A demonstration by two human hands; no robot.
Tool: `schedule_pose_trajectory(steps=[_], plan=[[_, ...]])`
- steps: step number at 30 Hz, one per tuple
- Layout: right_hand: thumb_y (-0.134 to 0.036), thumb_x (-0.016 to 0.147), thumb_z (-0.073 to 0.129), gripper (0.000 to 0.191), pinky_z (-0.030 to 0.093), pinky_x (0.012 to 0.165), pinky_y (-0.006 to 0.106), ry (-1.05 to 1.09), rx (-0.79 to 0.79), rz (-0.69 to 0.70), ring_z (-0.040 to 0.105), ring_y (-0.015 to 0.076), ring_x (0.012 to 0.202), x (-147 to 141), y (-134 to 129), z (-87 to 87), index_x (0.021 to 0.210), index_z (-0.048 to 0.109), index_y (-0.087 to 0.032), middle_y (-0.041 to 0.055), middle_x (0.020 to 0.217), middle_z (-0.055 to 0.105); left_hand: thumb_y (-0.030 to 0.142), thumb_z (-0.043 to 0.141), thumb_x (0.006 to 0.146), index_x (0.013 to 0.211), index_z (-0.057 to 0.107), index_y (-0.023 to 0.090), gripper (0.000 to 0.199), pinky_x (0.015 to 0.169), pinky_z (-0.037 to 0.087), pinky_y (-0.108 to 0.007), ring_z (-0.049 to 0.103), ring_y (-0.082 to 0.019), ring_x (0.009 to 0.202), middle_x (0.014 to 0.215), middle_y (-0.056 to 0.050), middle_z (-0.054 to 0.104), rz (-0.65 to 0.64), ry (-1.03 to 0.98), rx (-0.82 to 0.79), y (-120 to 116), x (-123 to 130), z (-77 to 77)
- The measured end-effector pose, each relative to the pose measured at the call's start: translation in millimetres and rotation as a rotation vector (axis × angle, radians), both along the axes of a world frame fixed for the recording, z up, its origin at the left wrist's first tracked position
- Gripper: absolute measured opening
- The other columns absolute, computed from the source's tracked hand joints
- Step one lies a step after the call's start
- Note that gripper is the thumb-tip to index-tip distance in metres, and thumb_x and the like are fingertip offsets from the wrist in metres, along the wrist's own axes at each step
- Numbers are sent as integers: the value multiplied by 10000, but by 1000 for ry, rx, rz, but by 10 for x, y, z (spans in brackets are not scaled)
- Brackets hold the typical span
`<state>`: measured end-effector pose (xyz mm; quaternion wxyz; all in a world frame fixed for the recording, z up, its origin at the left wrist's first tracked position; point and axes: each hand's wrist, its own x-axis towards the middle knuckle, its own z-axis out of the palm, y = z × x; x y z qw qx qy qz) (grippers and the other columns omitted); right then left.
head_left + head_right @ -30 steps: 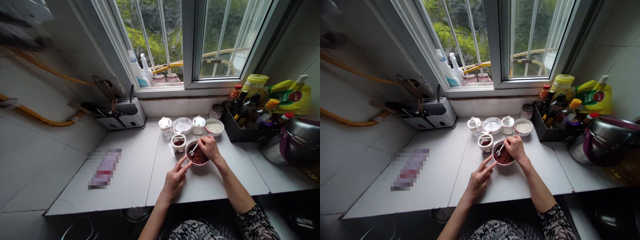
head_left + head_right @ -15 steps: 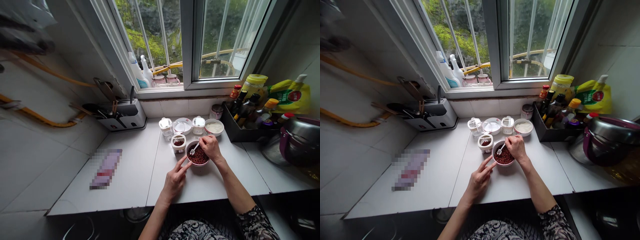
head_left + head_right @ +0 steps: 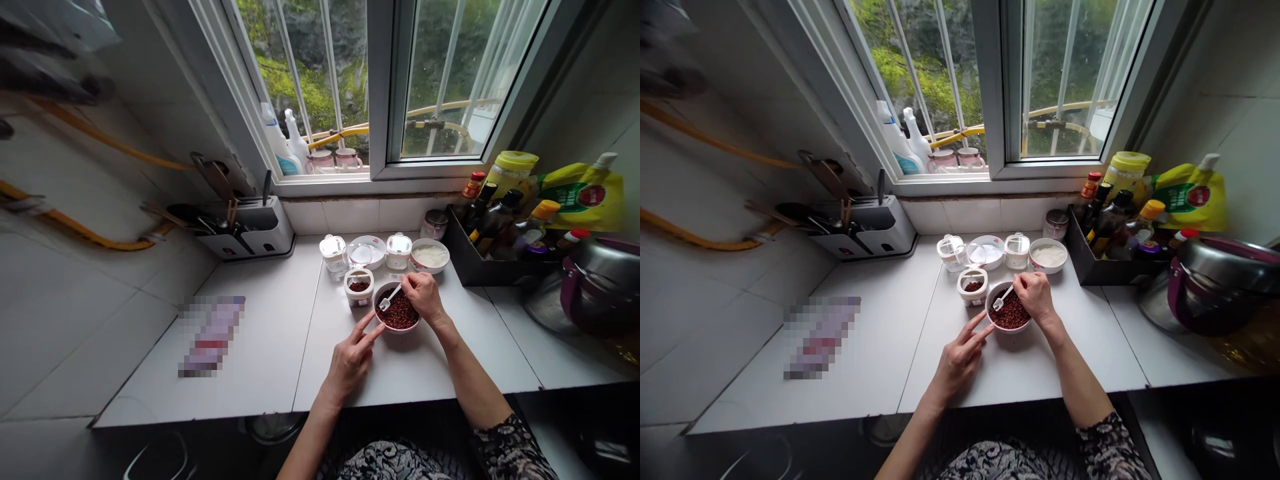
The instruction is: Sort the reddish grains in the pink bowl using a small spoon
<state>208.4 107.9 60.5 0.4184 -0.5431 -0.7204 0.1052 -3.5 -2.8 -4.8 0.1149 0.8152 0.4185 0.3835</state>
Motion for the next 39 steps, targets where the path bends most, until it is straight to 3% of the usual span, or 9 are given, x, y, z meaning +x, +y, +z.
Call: schedule_pose_trajectory(steps=[5, 12, 16, 19, 23, 27, 30, 34, 39], plan=[[-507, 894, 457, 445, 375, 565, 273, 194, -129, -52, 494, 143, 498, 2, -9, 39, 541, 477, -238, -7, 466, 536, -34, 424, 848, 1451, 492, 300, 692, 843, 614, -263, 719, -144, 979, 1512, -104, 501, -1, -11, -6, -1, 3, -4], [-487, 893, 478, 413, 412, 589, 281, 342, -168, -137, 545, 154, 485, -145, 47, 237, 583, 548, -223, -11, 472, 559, -36, 422, 841, 1458, 485, 290, 700, 855, 611, -267, 719, -140, 971, 1515, -112, 495, -12, -10, 5, 5, 4, -3], [-462, 954, 450, 422, 408, 603, 284, 275, -55, -89, 552, 160, 527, -314, 59, 294, 614, 534, -226, 2, 529, 585, -47, 424, 832, 1463, 476, 296, 720, 866, 611, -274, 718, -139, 973, 1514, -110, 495, -17, -28, 14, 5, 11, 13], [-408, 1004, 416, 437, 436, 760, 322, 83, 136, -58, 554, 169, 592, -423, 36, 261, 622, 524, -226, 19, 579, 608, -51, 426, 819, 1459, 480, 300, 732, 877, 610, -281, 717, -140, 978, 1517, -103, 494, -19, -21, 9, 5, 13, 21], [-326, 1037, 400, 401, 386, 970, 368, -161, 330, 12, 537, 150, 605, -480, -22, 219, 696, 580, -215, 4, 630, 628, -53, 420, 815, 1435, 511, 271, 705, 872, 609, -277, 718, -138, 959, 1515, -119, 493, -15, -22, 16, 5, 15, 24], [-299, 1031, 426, 361, 399, 974, 374, -135, 428, -5, 528, 146, 588, -378, -23, 237, 720, 587, -216, -15, 617, 617, -61, 418, 806, 1441, 504, 271, 721, 851, 611, -265, 721, -123, 906, 1505, -122, 501, -19, -38, 52, 7, 23, 33], [-304, 1013, 444, 364, 451, 880, 361, -30, 451, -47, 543, 169, 616, -185, 22, 242, 680, 567, -229, -7, 605, 621, -64, 422, 798, 1456, 483, 288, 749, 842, 613, -261, 721, -118, 894, 1501, -115, 506, -20, -42, 60, 7, 29, 45], [-320, 967, 500, 391, 461, 737, 328, -72, 322, 58, 560, 184, 635, 116, 56, 212, 584, 519, -239, 2, 551, 589, -65, 421, 800, 1458, 479, 296, 753, 846, 611, -257, 721, -116, 893, 1504, -108, 505, -22, -42, 48, 5, 28, 48], [-286, 936, 513, 399, 448, 801, 331, -175, 195, 175, 542, 166, 612, 238, 14, 155, 541, 493, -231, -5, 515, 569, -59, 424, 809, 1441, 497, 284, 722, 852, 610, -261, 722, -122, 900, 1502, -115, 505, -15, -38, 44, 12, 15, 23]])
